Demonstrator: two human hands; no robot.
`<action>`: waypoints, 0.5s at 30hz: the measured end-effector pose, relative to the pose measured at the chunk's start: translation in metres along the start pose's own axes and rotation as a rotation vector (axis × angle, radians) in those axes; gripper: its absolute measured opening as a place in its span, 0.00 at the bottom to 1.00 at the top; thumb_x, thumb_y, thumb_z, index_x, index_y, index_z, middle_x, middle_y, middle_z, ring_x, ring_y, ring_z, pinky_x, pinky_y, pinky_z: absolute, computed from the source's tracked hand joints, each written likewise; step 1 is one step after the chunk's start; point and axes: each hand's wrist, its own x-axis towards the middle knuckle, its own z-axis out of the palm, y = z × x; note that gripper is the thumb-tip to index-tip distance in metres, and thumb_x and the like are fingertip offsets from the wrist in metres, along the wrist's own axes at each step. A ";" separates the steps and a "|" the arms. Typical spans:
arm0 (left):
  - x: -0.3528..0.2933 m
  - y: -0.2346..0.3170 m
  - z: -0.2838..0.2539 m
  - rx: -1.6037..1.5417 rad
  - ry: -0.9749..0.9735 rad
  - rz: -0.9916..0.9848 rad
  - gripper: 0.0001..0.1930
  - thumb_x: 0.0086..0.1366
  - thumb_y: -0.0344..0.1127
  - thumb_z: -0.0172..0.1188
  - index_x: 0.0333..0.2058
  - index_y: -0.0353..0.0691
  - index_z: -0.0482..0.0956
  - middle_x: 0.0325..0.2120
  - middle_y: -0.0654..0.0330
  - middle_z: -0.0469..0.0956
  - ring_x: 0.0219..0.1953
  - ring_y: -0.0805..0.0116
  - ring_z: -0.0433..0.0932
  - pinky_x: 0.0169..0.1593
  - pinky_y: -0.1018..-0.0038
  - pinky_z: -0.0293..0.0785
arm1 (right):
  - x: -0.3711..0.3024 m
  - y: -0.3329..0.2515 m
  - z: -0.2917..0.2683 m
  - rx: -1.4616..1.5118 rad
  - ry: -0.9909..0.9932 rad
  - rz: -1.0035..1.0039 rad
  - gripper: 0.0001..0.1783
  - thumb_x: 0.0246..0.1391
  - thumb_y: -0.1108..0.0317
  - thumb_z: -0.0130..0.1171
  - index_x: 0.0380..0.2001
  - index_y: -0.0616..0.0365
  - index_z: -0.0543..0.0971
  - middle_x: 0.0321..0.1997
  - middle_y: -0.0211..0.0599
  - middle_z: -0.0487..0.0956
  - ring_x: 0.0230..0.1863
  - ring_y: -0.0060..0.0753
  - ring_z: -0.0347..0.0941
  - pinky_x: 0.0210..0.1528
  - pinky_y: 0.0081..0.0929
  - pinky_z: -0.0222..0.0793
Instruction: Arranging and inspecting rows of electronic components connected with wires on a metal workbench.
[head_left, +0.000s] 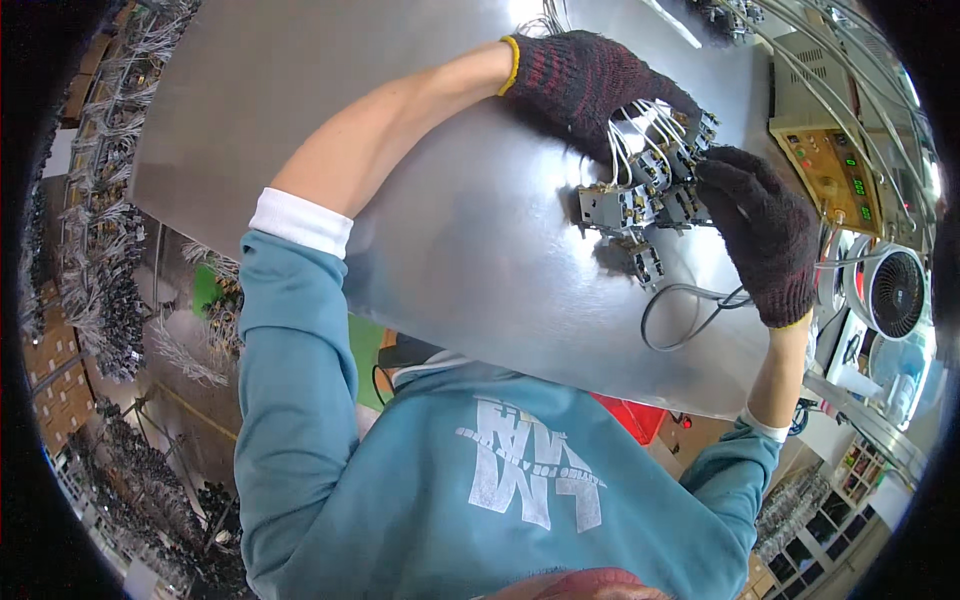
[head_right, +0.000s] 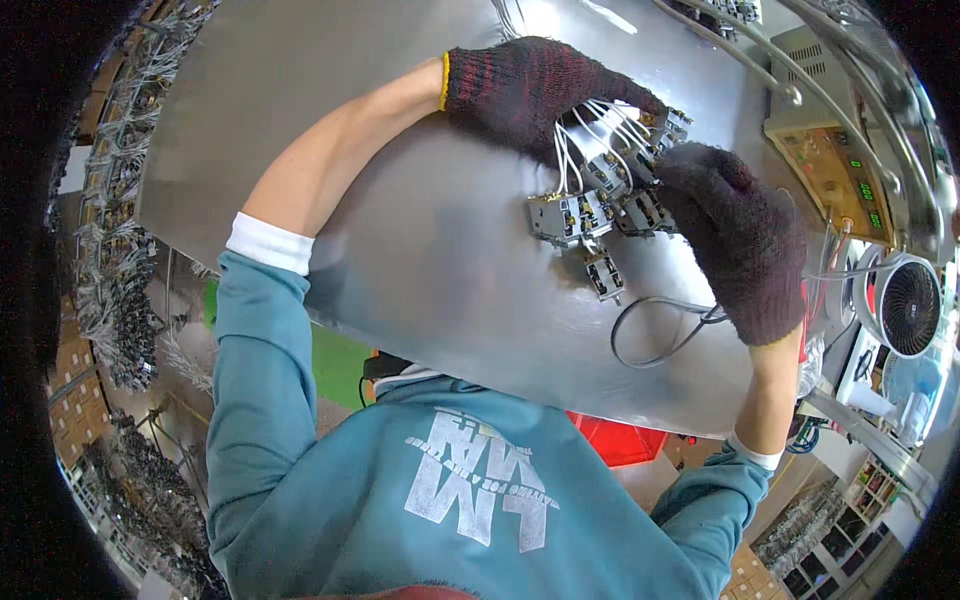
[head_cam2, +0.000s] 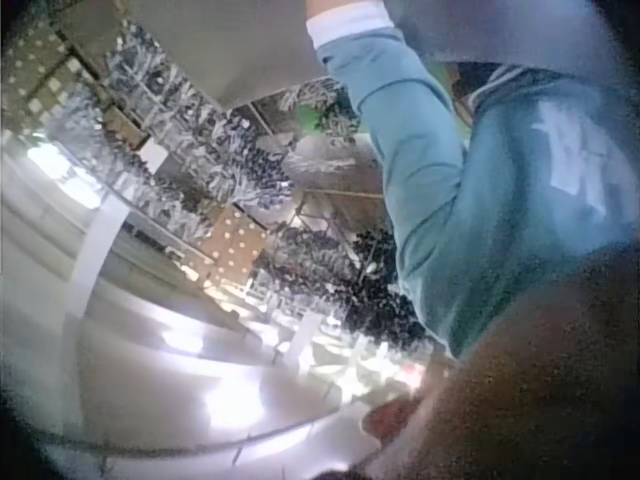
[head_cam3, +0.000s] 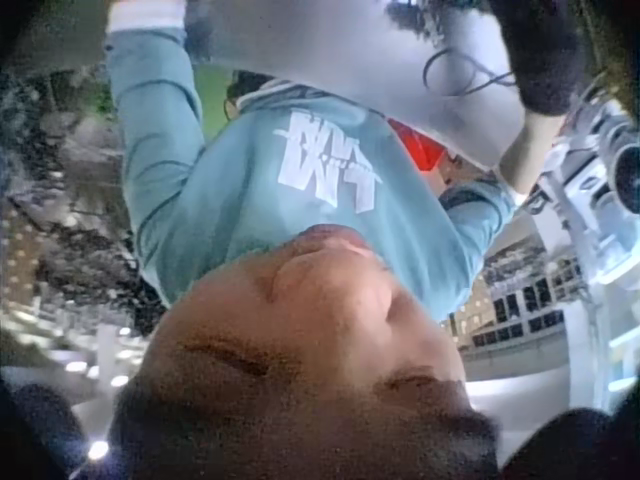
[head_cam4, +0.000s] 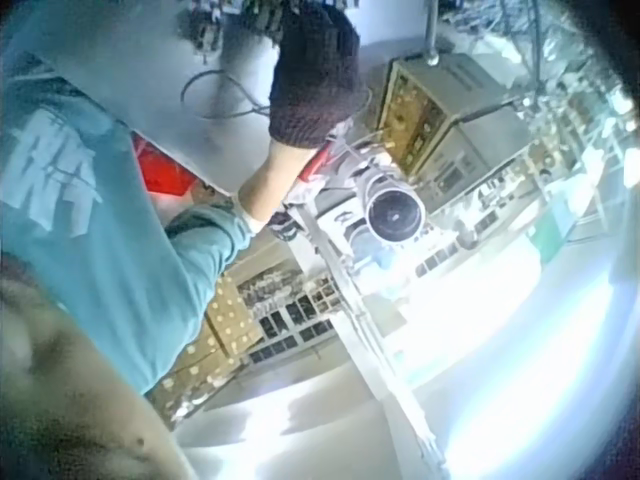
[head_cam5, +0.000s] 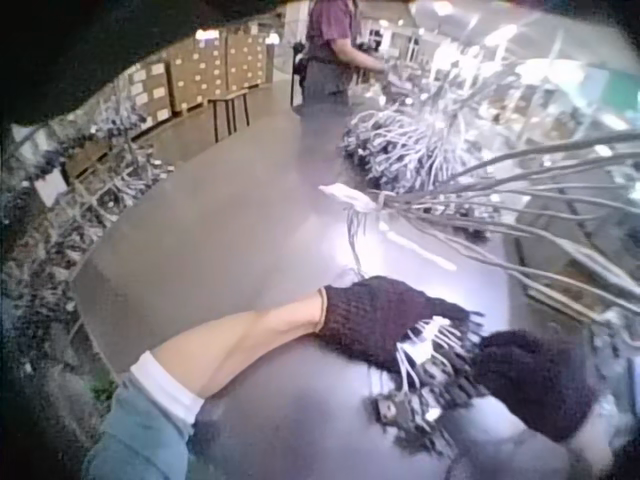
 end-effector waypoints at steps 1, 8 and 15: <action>0.000 -0.002 0.002 0.002 0.009 0.012 0.47 0.53 0.54 0.77 0.72 0.54 0.68 0.54 0.48 0.83 0.53 0.46 0.84 0.57 0.58 0.79 | -0.001 0.002 0.002 0.000 0.000 0.002 0.13 0.58 0.74 0.70 0.47 0.55 0.87 0.51 0.42 0.86 0.48 0.43 0.86 0.49 0.33 0.81; 0.006 0.003 -0.001 0.004 -0.059 -0.066 0.47 0.53 0.54 0.77 0.71 0.52 0.69 0.54 0.48 0.83 0.52 0.47 0.84 0.57 0.58 0.80 | -0.004 0.002 -0.002 -0.036 0.042 -0.005 0.13 0.57 0.74 0.71 0.46 0.56 0.87 0.50 0.42 0.87 0.47 0.39 0.86 0.49 0.32 0.81; 0.004 0.004 -0.003 0.021 -0.051 -0.073 0.47 0.53 0.53 0.77 0.71 0.54 0.69 0.53 0.48 0.83 0.53 0.46 0.83 0.58 0.56 0.79 | -0.002 0.002 -0.001 0.170 0.078 0.114 0.13 0.58 0.75 0.71 0.47 0.58 0.87 0.50 0.42 0.87 0.48 0.41 0.85 0.52 0.33 0.80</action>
